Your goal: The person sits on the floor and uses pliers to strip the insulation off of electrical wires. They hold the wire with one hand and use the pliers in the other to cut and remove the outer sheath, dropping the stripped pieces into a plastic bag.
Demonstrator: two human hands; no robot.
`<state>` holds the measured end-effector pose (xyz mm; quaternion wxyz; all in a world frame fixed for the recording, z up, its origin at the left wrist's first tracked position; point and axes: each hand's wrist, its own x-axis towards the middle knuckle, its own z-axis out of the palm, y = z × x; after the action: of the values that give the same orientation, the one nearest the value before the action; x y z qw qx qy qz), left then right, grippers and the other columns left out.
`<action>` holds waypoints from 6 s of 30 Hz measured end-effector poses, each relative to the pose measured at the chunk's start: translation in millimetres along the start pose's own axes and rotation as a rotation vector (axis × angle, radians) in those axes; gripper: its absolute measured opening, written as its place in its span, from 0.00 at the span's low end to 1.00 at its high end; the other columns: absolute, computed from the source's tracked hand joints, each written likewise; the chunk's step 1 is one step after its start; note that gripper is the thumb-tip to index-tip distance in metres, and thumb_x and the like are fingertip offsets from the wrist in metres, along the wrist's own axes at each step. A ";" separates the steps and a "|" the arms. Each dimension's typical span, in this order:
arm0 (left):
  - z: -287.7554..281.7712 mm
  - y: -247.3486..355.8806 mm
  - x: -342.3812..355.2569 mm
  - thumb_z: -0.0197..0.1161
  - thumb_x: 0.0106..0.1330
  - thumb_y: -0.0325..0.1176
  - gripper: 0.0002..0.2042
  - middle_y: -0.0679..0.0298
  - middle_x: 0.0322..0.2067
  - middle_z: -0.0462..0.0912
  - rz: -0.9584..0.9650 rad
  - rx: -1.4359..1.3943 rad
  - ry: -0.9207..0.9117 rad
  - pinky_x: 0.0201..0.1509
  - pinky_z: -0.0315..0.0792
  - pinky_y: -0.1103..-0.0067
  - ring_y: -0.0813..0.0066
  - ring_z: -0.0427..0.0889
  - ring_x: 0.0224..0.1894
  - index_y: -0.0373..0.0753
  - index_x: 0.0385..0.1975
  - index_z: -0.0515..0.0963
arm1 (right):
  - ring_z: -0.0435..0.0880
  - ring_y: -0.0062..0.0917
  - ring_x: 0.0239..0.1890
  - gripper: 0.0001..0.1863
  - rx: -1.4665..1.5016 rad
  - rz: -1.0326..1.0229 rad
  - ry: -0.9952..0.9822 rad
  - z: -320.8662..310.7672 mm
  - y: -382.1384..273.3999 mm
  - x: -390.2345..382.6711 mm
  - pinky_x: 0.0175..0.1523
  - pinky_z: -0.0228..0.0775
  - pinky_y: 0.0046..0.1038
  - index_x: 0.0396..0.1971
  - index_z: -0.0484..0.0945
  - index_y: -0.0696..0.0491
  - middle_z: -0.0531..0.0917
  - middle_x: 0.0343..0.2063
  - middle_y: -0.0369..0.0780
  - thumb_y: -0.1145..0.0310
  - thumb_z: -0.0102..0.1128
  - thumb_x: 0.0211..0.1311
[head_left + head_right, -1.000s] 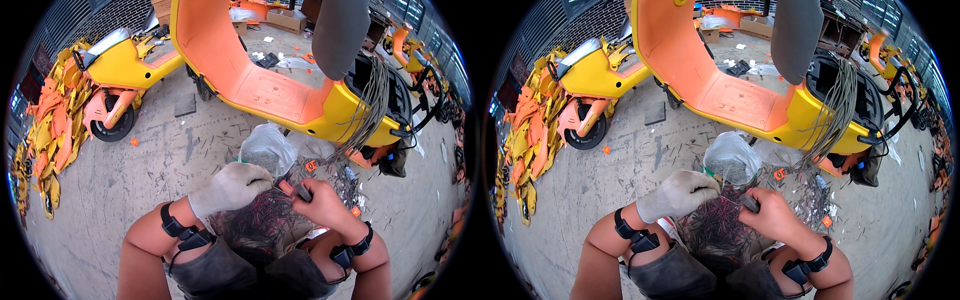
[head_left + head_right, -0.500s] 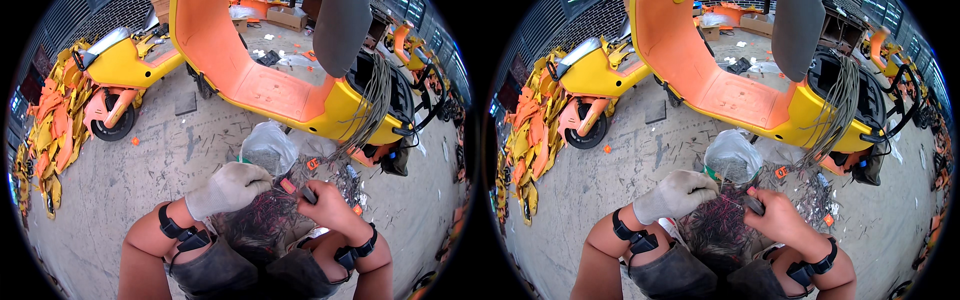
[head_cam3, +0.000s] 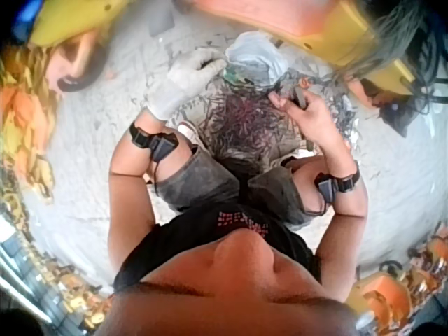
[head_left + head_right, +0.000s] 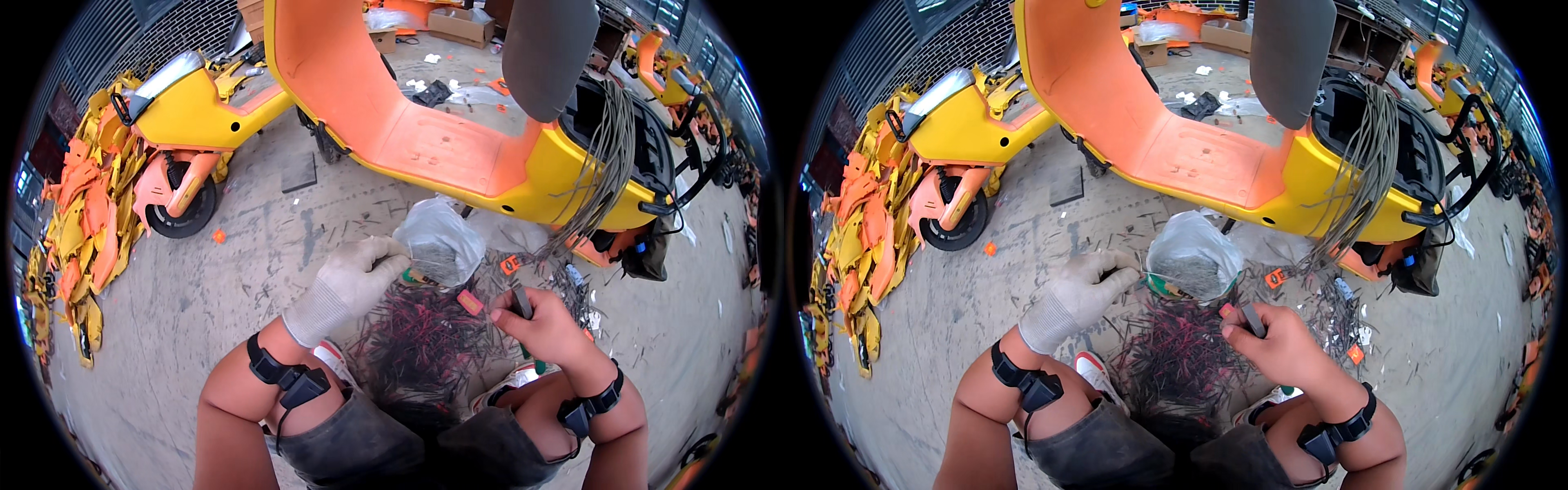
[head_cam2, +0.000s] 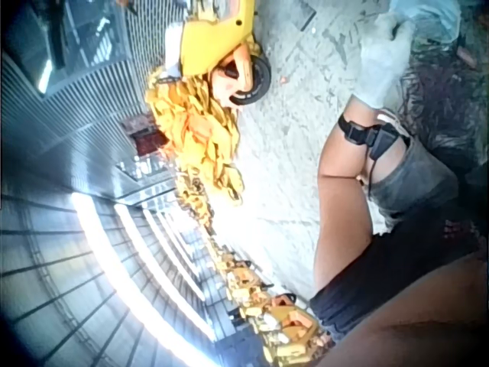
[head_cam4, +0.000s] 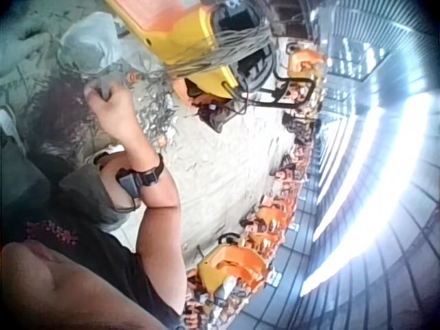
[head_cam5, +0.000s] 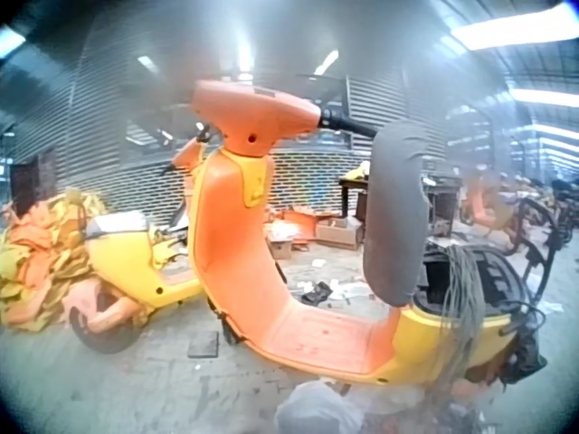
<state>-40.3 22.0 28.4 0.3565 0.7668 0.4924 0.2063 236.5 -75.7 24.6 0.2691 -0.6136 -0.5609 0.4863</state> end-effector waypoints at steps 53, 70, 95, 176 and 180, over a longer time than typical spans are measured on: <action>44.5 11.6 0.8 0.63 0.68 0.37 0.12 0.54 0.34 0.85 0.323 -0.059 -0.342 0.47 0.78 0.69 0.57 0.86 0.39 0.37 0.43 0.83 | 0.81 0.26 0.23 0.10 -0.358 -0.337 0.151 21.3 -6.3 12.1 0.32 0.73 0.29 0.34 0.83 0.59 0.84 0.23 0.43 0.66 0.68 0.65; 34.5 -4.2 9.0 0.59 0.72 0.35 0.12 0.59 0.37 0.88 0.409 -0.147 -0.430 0.45 0.79 0.71 0.66 0.88 0.39 0.36 0.47 0.82 | 0.83 0.35 0.25 0.10 -0.239 -0.338 0.360 -11.8 -22.2 -7.8 0.34 0.73 0.30 0.35 0.82 0.59 0.84 0.27 0.46 0.68 0.68 0.63; 26.2 6.4 7.2 0.67 0.63 0.36 0.12 0.54 0.34 0.88 0.348 0.068 -0.326 0.47 0.80 0.70 0.59 0.88 0.39 0.37 0.42 0.84 | 0.83 0.40 0.25 0.11 -0.288 -0.369 0.304 -7.6 -12.4 -7.6 0.33 0.74 0.33 0.33 0.83 0.60 0.82 0.24 0.48 0.66 0.69 0.61; 40.5 26.3 6.0 0.63 0.67 0.35 0.13 0.50 0.40 0.87 0.126 0.041 -0.404 0.53 0.78 0.70 0.58 0.87 0.45 0.35 0.46 0.83 | 0.80 0.41 0.25 0.10 -0.367 -0.378 0.241 7.0 -2.9 5.3 0.33 0.72 0.35 0.32 0.82 0.60 0.81 0.24 0.49 0.68 0.68 0.60; 44.8 18.5 4.6 0.64 0.66 0.35 0.13 0.52 0.41 0.87 0.244 0.003 -0.326 0.53 0.79 0.70 0.58 0.87 0.45 0.36 0.46 0.83 | 0.81 0.48 0.32 0.12 -0.372 -0.333 0.204 5.3 -9.6 3.5 0.39 0.74 0.40 0.34 0.81 0.62 0.82 0.28 0.53 0.67 0.68 0.60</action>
<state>2.8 5.9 12.5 0.4026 0.8445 0.3319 0.1203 227.3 -71.4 30.0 0.2833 -0.5974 -0.7039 0.2596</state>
